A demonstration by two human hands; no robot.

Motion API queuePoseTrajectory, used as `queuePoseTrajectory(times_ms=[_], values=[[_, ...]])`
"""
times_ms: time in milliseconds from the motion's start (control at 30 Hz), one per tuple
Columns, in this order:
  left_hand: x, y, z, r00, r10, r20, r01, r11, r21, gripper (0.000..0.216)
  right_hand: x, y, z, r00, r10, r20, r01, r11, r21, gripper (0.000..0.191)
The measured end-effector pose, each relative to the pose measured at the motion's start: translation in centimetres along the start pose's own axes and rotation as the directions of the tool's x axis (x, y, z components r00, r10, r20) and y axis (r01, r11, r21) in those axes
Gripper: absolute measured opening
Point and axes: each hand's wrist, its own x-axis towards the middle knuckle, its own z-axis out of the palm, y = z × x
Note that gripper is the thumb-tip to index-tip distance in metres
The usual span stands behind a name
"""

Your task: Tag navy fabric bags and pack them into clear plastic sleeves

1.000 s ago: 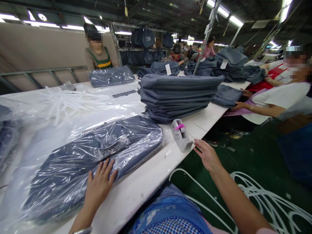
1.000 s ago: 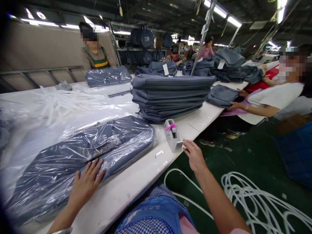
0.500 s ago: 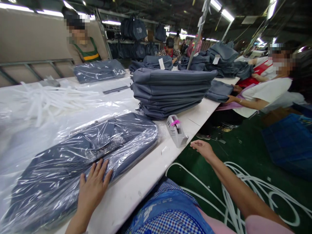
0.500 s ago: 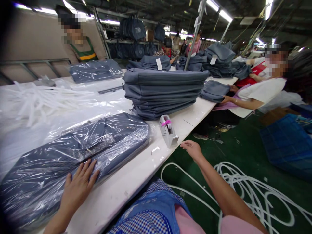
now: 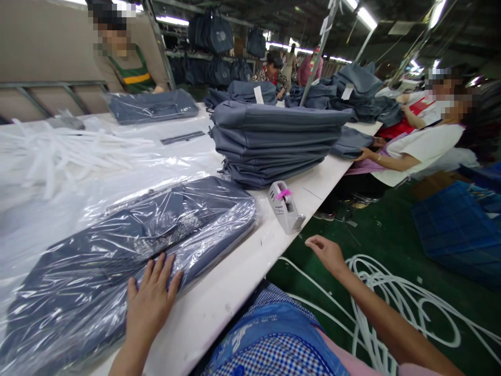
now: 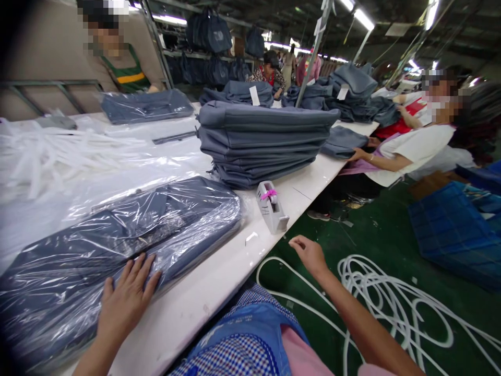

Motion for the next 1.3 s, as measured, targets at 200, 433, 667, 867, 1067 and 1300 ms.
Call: queuePoseTrajectory(times_ms=[200, 433, 667, 867, 1067, 1300], values=[[-0.1, -0.1, 0.2, 1.0, -0.006, -0.013, 0.006, 1.0, -0.003, 0.064, 2.4, -8.4, -2.5, 0.758, -0.474, 0.448, 0.641, 0.665, -0.383, 0.021], [-0.4, 0.4, 0.4, 0.999, -0.033, -0.026, 0.034, 0.999, 0.036, 0.059, 8.8, -18.8, 3.5, 0.363, -0.589, 0.722, 0.93, 0.282, -0.237, 0.022], [-0.7, 0.4, 0.8, 0.999, -0.026, -0.047, 0.029, 0.997, 0.067, 0.057, 14.9, -23.8, 11.6, 0.097, -0.454, 0.885, 0.995, 0.038, -0.09, 0.024], [-0.8, 0.6, 0.8, 0.998, -0.021, -0.067, 0.025, 0.998, 0.063, 0.057, 17.6, -24.5, 16.6, 0.063, -0.244, 0.968, 0.996, -0.046, -0.077, 0.025], [-0.9, 0.6, 0.9, 0.997, -0.031, -0.071, 0.034, 0.999, 0.04, 0.058, 18.4, -24.4, 19.1, 0.098, -0.184, 0.978, 0.986, -0.116, -0.121, 0.031], [-0.9, 0.5, 0.9, 0.997, -0.045, -0.059, 0.047, 0.999, 0.028, 0.057, 22.0, -22.5, 19.6, 0.389, -0.351, 0.852, 0.918, 0.228, -0.325, 0.034]])
